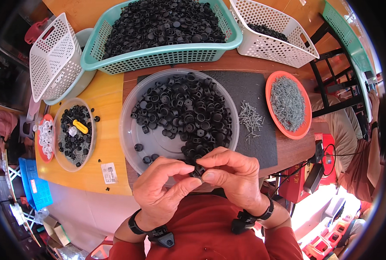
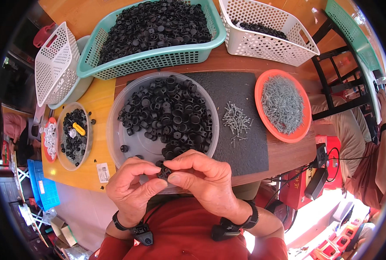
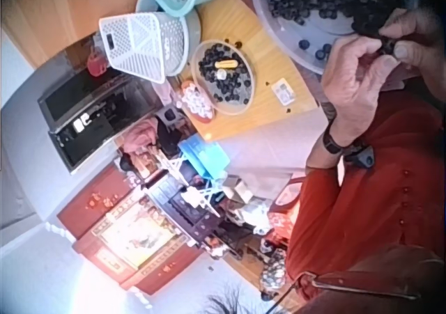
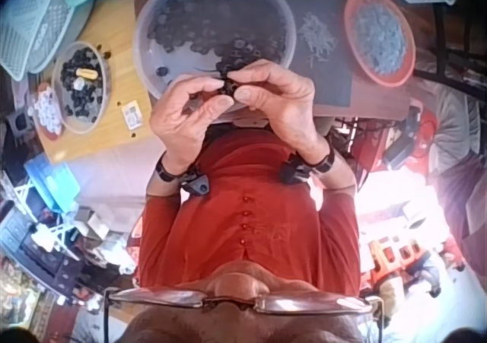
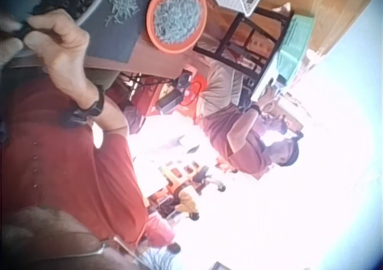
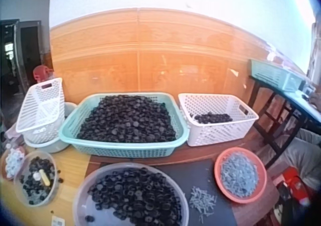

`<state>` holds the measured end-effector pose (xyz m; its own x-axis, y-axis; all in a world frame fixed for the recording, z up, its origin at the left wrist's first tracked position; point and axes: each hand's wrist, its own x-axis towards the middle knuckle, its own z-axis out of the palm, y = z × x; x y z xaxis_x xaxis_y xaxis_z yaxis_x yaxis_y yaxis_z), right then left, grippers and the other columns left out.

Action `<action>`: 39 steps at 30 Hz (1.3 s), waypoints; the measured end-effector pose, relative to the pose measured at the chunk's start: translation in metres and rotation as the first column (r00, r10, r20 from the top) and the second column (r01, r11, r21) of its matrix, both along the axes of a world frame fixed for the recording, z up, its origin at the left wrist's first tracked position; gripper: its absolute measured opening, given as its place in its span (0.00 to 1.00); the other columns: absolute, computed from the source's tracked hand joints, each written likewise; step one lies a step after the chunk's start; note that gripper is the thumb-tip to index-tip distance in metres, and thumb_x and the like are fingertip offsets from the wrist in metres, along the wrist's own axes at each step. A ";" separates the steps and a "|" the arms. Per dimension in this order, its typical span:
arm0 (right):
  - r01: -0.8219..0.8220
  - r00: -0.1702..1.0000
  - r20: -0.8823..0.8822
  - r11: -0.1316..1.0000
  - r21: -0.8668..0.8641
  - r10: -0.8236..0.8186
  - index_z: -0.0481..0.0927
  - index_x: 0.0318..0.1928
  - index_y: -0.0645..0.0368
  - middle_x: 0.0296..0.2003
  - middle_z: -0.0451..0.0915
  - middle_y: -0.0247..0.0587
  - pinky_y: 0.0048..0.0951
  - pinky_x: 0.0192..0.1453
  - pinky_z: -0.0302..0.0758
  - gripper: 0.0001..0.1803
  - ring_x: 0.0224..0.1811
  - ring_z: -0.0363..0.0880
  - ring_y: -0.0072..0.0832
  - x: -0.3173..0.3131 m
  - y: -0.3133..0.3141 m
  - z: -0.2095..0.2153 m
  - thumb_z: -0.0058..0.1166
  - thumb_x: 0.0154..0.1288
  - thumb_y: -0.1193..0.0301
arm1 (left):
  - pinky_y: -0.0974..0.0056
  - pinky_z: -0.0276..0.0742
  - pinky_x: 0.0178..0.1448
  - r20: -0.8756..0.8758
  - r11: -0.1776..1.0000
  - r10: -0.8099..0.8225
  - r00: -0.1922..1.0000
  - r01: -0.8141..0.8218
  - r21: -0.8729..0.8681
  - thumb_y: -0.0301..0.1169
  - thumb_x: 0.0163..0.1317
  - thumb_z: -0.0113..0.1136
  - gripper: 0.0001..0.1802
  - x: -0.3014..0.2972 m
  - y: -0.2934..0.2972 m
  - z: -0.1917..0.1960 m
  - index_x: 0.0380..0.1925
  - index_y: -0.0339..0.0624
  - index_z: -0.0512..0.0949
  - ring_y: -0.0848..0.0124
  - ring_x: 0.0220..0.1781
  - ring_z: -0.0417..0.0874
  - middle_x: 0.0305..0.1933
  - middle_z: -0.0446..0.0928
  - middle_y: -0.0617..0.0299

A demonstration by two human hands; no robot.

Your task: Assembling small black plastic fasteners by pushing pins into clip bases.

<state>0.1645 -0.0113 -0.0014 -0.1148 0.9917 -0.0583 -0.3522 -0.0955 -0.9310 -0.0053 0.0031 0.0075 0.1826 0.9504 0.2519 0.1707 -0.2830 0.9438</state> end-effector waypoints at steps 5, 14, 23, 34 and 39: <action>0.020 0.978 0.204 0.991 0.134 -0.047 0.81 0.45 0.64 0.37 0.78 0.37 0.16 0.36 0.72 0.13 0.35 0.75 0.17 0.000 -0.003 0.005 0.55 0.58 0.85 | 0.71 0.74 0.32 0.080 0.999 0.016 0.997 -0.012 -0.048 0.27 0.46 0.72 0.15 0.001 -0.001 -0.007 0.34 0.35 0.79 0.73 0.28 0.78 0.32 0.78 0.57; 0.053 0.975 0.210 0.993 0.106 -0.075 0.81 0.42 0.65 0.36 0.79 0.40 0.18 0.35 0.74 0.12 0.34 0.76 0.19 -0.002 -0.006 0.005 0.54 0.57 0.86 | 0.73 0.73 0.33 0.094 0.997 0.001 0.996 0.006 -0.071 0.27 0.45 0.72 0.17 0.002 -0.002 -0.006 0.37 0.34 0.79 0.75 0.28 0.77 0.28 0.77 0.61; 0.046 0.993 0.107 0.998 0.033 -0.050 0.79 0.39 0.66 0.35 0.78 0.39 0.19 0.39 0.75 0.10 0.36 0.77 0.20 -0.001 -0.008 0.004 0.52 0.57 0.88 | 0.73 0.74 0.32 0.032 0.984 -0.051 0.998 0.055 -0.168 0.28 0.44 0.73 0.21 0.002 -0.002 0.002 0.40 0.35 0.80 0.76 0.27 0.77 0.26 0.77 0.62; 0.044 0.989 0.138 0.996 0.083 -0.055 0.79 0.37 0.66 0.31 0.78 0.40 0.20 0.37 0.74 0.11 0.33 0.77 0.22 0.003 -0.007 -0.002 0.52 0.55 0.89 | 0.74 0.74 0.34 0.081 0.912 -0.114 0.990 0.137 -0.388 0.32 0.45 0.73 0.19 0.001 0.002 0.003 0.39 0.37 0.81 0.78 0.28 0.78 0.27 0.79 0.64; 0.055 0.984 0.162 0.987 0.153 -0.080 0.80 0.36 0.66 0.31 0.79 0.40 0.20 0.36 0.74 0.10 0.32 0.77 0.23 0.003 -0.005 -0.003 0.54 0.54 0.89 | 0.76 0.73 0.32 0.177 0.895 -0.085 0.981 0.154 -0.419 0.29 0.44 0.73 0.19 0.004 0.001 -0.002 0.37 0.33 0.81 0.80 0.27 0.77 0.27 0.79 0.64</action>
<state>0.1675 -0.0166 -0.0045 -0.0484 0.9960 0.0758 -0.1916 0.0652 -0.9793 -0.0015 0.0042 0.0056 0.2942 0.9452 -0.1416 0.0085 0.1456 0.9893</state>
